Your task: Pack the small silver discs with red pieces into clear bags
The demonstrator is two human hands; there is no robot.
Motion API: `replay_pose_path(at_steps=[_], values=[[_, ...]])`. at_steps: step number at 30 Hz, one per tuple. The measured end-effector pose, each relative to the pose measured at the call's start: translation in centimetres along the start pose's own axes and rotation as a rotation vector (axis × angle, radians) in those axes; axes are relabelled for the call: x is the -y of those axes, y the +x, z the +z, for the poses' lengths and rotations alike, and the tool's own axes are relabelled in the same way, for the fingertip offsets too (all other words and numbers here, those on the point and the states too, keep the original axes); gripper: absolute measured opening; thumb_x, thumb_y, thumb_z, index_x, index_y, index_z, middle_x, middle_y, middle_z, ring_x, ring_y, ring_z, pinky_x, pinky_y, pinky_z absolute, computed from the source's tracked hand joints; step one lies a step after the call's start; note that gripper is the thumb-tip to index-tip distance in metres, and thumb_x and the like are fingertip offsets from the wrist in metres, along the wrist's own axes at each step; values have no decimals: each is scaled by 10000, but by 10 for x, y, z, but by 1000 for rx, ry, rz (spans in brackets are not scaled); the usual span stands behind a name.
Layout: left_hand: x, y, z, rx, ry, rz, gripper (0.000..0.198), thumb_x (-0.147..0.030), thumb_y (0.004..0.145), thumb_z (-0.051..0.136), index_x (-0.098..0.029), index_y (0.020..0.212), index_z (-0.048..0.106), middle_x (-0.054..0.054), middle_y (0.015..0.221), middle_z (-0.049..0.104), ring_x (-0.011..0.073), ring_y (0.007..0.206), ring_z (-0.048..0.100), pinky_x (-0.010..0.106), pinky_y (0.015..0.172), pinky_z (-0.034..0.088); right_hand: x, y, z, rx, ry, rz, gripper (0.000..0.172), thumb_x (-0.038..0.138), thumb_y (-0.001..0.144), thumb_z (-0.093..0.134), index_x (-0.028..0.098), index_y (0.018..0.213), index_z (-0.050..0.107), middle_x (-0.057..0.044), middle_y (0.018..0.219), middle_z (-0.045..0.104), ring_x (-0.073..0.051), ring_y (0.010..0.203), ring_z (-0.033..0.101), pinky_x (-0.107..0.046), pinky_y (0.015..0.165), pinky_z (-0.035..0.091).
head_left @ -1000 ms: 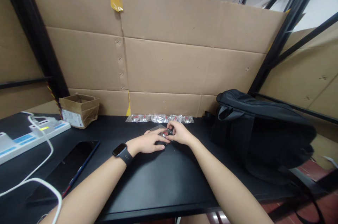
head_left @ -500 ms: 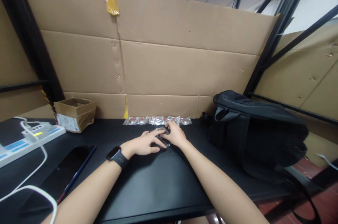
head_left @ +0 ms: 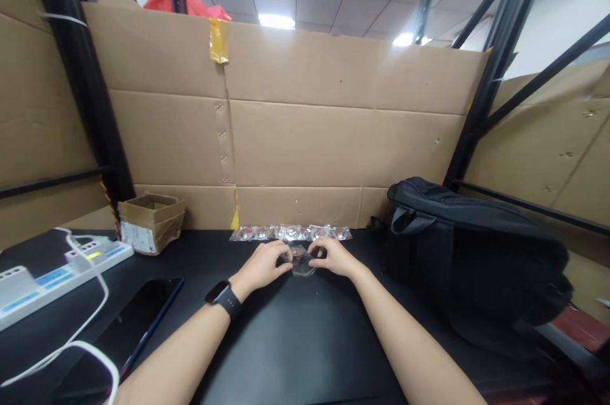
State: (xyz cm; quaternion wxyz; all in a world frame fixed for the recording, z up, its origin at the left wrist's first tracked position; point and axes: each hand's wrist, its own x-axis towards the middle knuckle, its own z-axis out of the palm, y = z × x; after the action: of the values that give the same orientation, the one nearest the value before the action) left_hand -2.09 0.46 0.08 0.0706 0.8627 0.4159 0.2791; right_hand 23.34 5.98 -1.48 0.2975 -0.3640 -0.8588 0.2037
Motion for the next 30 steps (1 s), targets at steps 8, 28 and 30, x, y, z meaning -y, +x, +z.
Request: replay_pose_path(at_steps=[8, 28, 30], values=[[10, -1, -5, -47, -34, -98, 117, -268, 863, 588, -211, 852, 690, 34, 876, 723, 194, 836, 649, 287, 815, 473, 14, 3, -3, -27, 45, -45, 119, 287, 843, 701, 190, 792, 746, -42, 870, 692, -177, 822, 625, -289, 807, 473], [4, 1, 8, -42, -138, -343, 411, -185, 835, 536, -309, 1226, 552, -62, 792, 747, 181, 830, 697, 343, 923, 409, 10, 6, 20, -100, 293, 148, 493, 150, 716, 548, 235, 1198, 612, 18, 688, 652, -177, 622, 597, -290, 646, 472], [1, 0, 9, 4, -68, -318, 364, -190, 865, 504, -344, 1169, 629, -41, 855, 749, 200, 893, 683, 382, 937, 396, 17, 6, 19, -77, 139, 112, 395, 152, 749, 526, 226, 1088, 716, -21, 735, 686, -198, 658, 609, -321, 685, 483]])
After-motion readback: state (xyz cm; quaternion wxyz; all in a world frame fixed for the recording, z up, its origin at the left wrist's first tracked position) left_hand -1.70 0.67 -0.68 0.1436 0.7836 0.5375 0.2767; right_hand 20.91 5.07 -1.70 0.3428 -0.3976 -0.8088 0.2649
